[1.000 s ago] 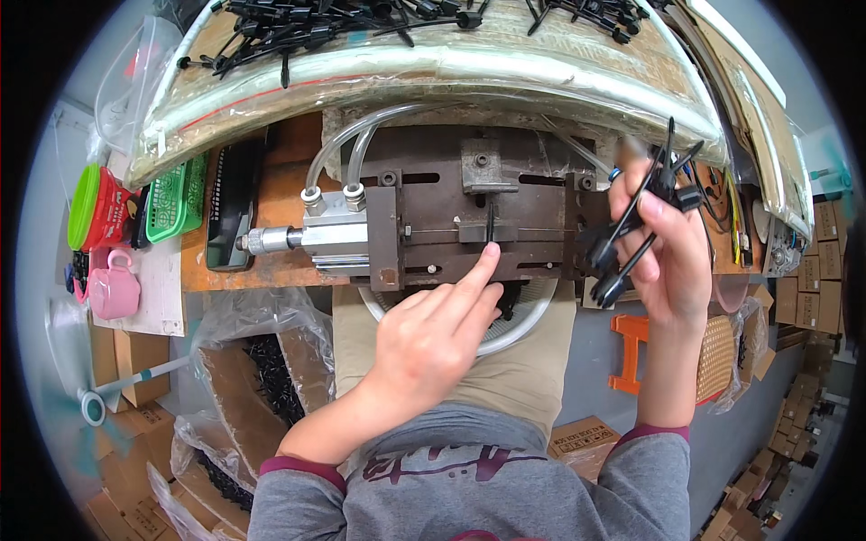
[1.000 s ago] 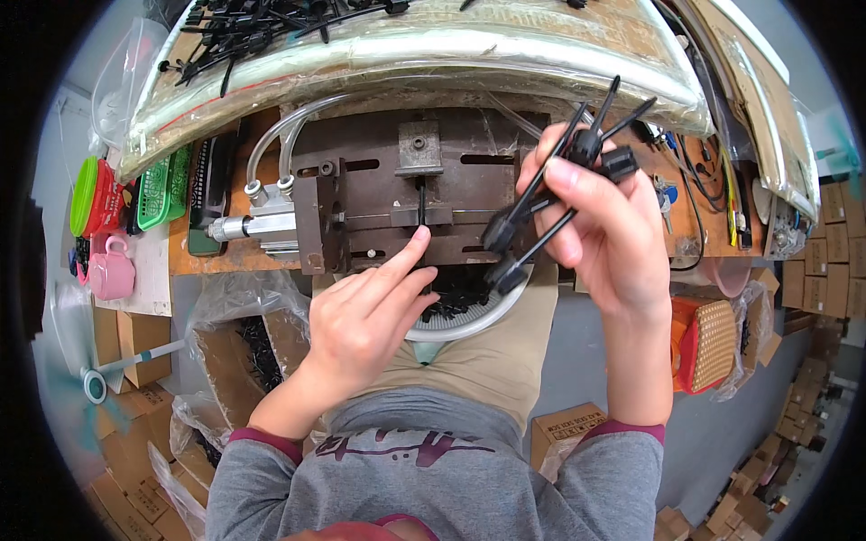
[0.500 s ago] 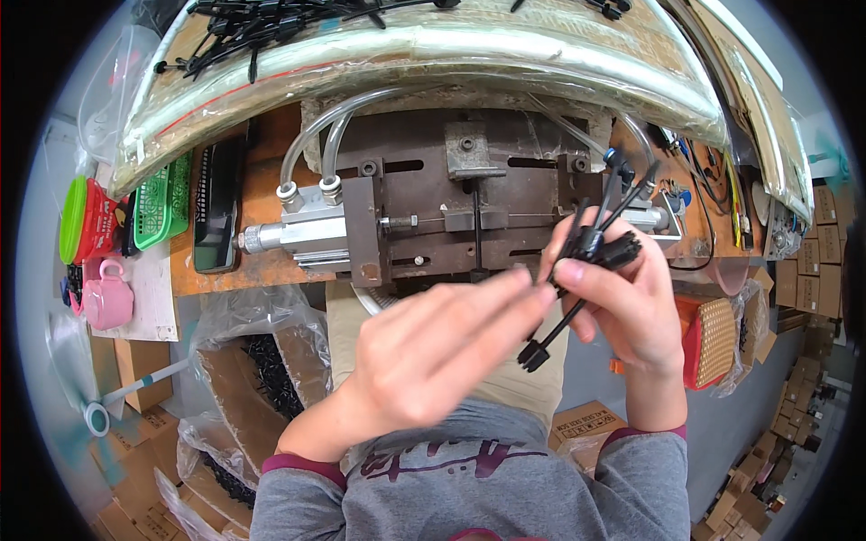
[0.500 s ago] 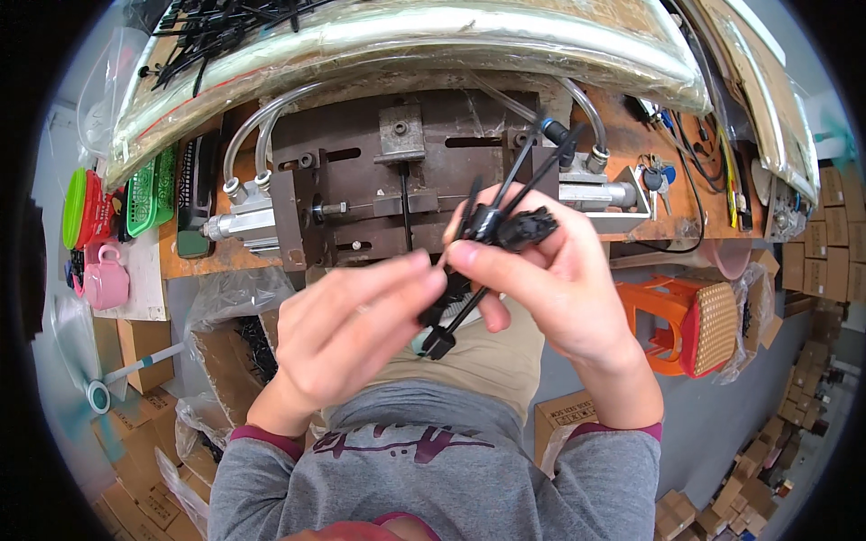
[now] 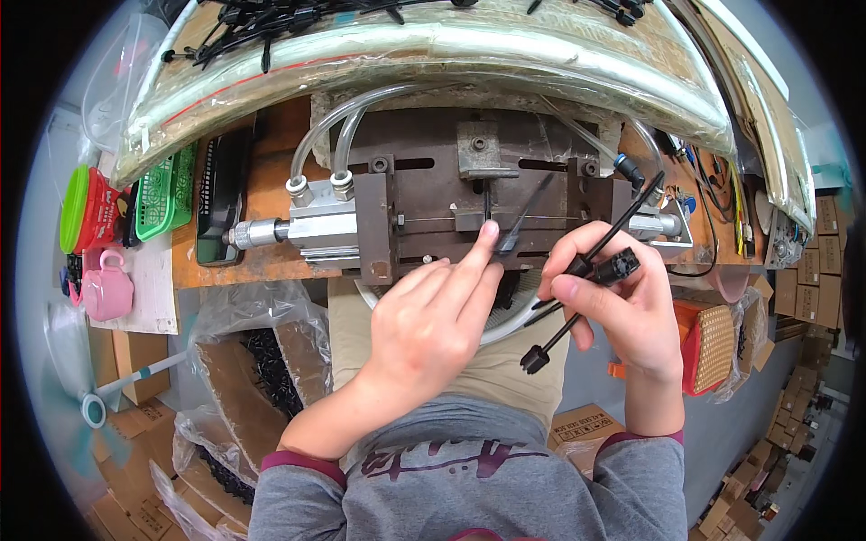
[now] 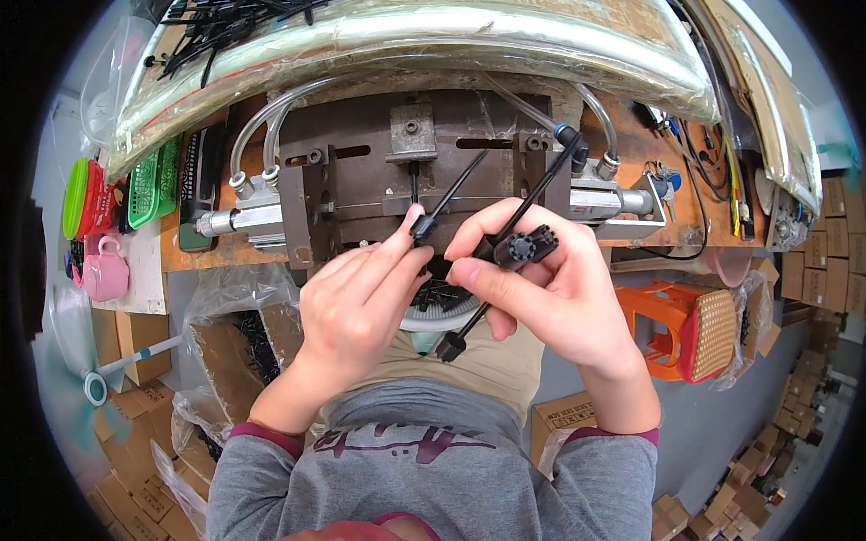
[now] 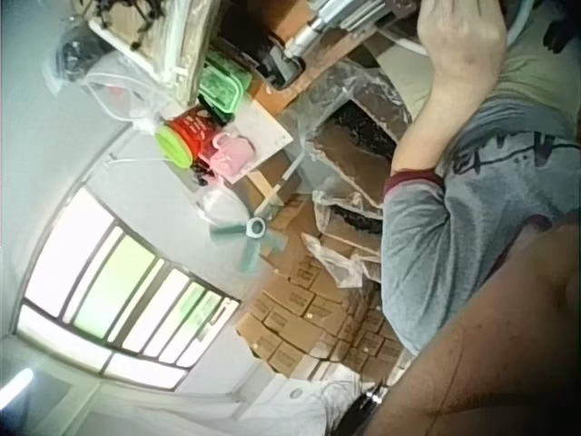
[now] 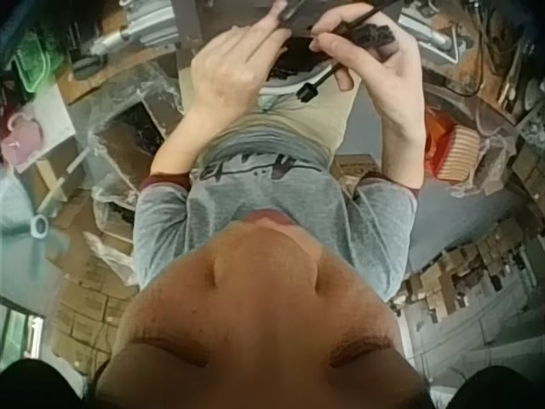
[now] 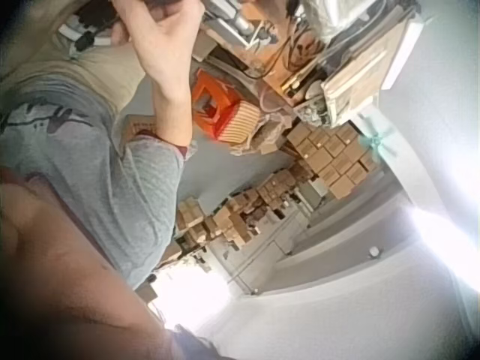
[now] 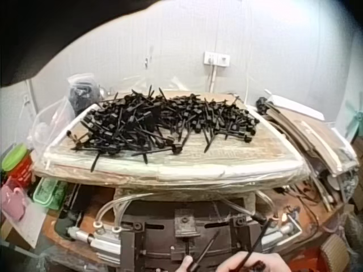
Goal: Assembling or processing small plastic components using a pneumatic press fixture.
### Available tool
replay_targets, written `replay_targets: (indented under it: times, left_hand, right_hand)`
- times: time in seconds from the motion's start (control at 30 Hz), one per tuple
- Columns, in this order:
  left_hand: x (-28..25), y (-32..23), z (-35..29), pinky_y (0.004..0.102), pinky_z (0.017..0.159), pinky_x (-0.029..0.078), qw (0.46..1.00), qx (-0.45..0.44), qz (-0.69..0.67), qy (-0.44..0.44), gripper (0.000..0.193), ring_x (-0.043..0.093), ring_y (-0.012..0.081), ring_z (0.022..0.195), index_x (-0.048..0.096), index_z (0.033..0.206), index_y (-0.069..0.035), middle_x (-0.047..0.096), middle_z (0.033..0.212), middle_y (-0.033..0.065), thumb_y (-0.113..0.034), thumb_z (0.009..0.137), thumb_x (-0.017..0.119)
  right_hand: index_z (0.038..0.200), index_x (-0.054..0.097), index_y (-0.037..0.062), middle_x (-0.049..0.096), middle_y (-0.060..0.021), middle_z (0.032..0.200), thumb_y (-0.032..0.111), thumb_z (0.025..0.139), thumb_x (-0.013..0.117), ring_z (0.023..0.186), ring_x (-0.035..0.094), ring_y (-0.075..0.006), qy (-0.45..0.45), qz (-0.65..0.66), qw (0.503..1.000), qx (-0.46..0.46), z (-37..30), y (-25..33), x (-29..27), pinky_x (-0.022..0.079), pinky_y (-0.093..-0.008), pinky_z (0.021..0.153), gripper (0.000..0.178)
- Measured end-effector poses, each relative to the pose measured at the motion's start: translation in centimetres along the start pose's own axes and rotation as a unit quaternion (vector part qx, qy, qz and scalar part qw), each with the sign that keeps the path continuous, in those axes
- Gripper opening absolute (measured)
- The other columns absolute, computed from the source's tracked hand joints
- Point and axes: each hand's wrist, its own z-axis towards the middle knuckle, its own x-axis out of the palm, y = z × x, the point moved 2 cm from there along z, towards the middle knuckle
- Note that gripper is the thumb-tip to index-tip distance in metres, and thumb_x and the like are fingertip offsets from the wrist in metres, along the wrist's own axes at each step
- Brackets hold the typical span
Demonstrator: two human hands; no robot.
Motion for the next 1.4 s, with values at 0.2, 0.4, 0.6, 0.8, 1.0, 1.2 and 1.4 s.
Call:
replay_targets:
  times: [0.2,0.4,0.6,0.8,1.0,1.2,1.4]
  left_hand:
    - [0.0,0.0,0.3,0.0279,0.059,0.051,0.999,-0.027,0.002,0.027,0.028,0.065,0.0179,0.065,0.069,0.091,-0.004,0.065,0.122,0.0115,-0.008,0.064,0.077]
    - [-0.5,0.3,0.3,0.0278,0.057,0.048,0.999,-0.012,0.015,0.051,0.027,0.063,0.0166,0.065,0.069,0.092,-0.005,0.067,0.119,0.0077,-0.009,0.066,0.078]
    - [-2.1,0.6,-0.8,0.0261,0.062,0.051,0.986,0.001,-0.153,0.072,0.031,0.068,0.0195,0.076,0.07,0.093,-0.002,0.07,0.11,0.0093,-0.012,0.065,0.079]
    - [-4.1,0.1,0.0,0.0355,0.084,0.053,0.97,-0.076,-0.224,0.047,0.051,0.067,0.0296,0.1,0.07,0.105,0.001,0.068,0.111,0.0189,-0.019,0.06,0.086]
    - [-4.4,-0.6,0.4,0.029,0.066,0.055,0.969,0.003,-0.248,-0.006,0.034,0.069,0.0234,0.077,0.072,0.093,0.003,0.07,0.091,0.0156,-0.004,0.062,0.084]
    - [-4.3,-0.1,-0.7,0.0282,0.067,0.055,0.967,-0.06,-0.247,-0.004,0.037,0.067,0.0211,0.08,0.073,0.092,0.0,0.066,0.107,0.0173,-0.01,0.06,0.086]
    - [-0.6,-0.2,-1.2,0.0282,0.065,0.054,0.998,-0.04,-0.048,0.024,0.028,0.068,0.0211,0.075,0.07,0.091,-0.001,0.066,0.119,0.0139,-0.005,0.065,0.078]
  right_hand:
    - [0.097,0.063,-0.0002,0.063,-0.0016,0.078,-0.001,0.086,0.067,0.055,0.056,-0.0032,-0.059,-0.038,0.997,-0.017,0.1,-0.2,0.7,0.042,-0.0164,0.046,0.012]
    - [0.101,0.058,-0.0003,0.068,-0.0091,0.081,0.0,0.088,0.065,0.052,0.054,-0.0049,-0.141,-0.018,0.987,-0.069,-1.4,-1.5,-0.1,0.041,-0.017,0.046,0.015]
    - [0.099,0.057,-0.0015,0.068,-0.0136,0.08,0.004,0.09,0.063,0.048,0.054,-0.0084,-0.16,0.057,0.981,-0.099,-1.7,-2.4,-0.9,0.04,-0.0193,0.044,0.012]
    - [0.101,0.052,-0.0003,0.064,-0.0153,0.081,0.01,0.092,0.058,0.045,0.048,-0.0085,-0.076,0.048,0.993,-0.08,-0.6,-2.0,1.1,0.037,-0.0189,0.038,0.015]
    - [0.105,0.053,-0.0002,0.064,-0.0124,0.083,0.016,0.097,0.052,0.042,0.043,-0.0043,-0.046,0.078,0.99,-0.11,1.3,0.1,2.5,0.031,-0.0178,0.036,0.018]
    - [0.101,0.055,0.0007,0.063,-0.0123,0.087,0.019,0.101,0.047,0.042,0.04,-0.0033,-0.162,0.055,0.963,-0.209,1.3,-0.1,-1.0,0.031,-0.0174,0.04,0.02]
    - [0.092,0.054,-0.0055,0.061,-0.019,0.093,0.019,0.103,0.042,0.045,0.045,-0.0091,-0.105,0.008,0.983,-0.153,-0.3,-1.2,-0.5,0.035,-0.0186,0.04,0.029]
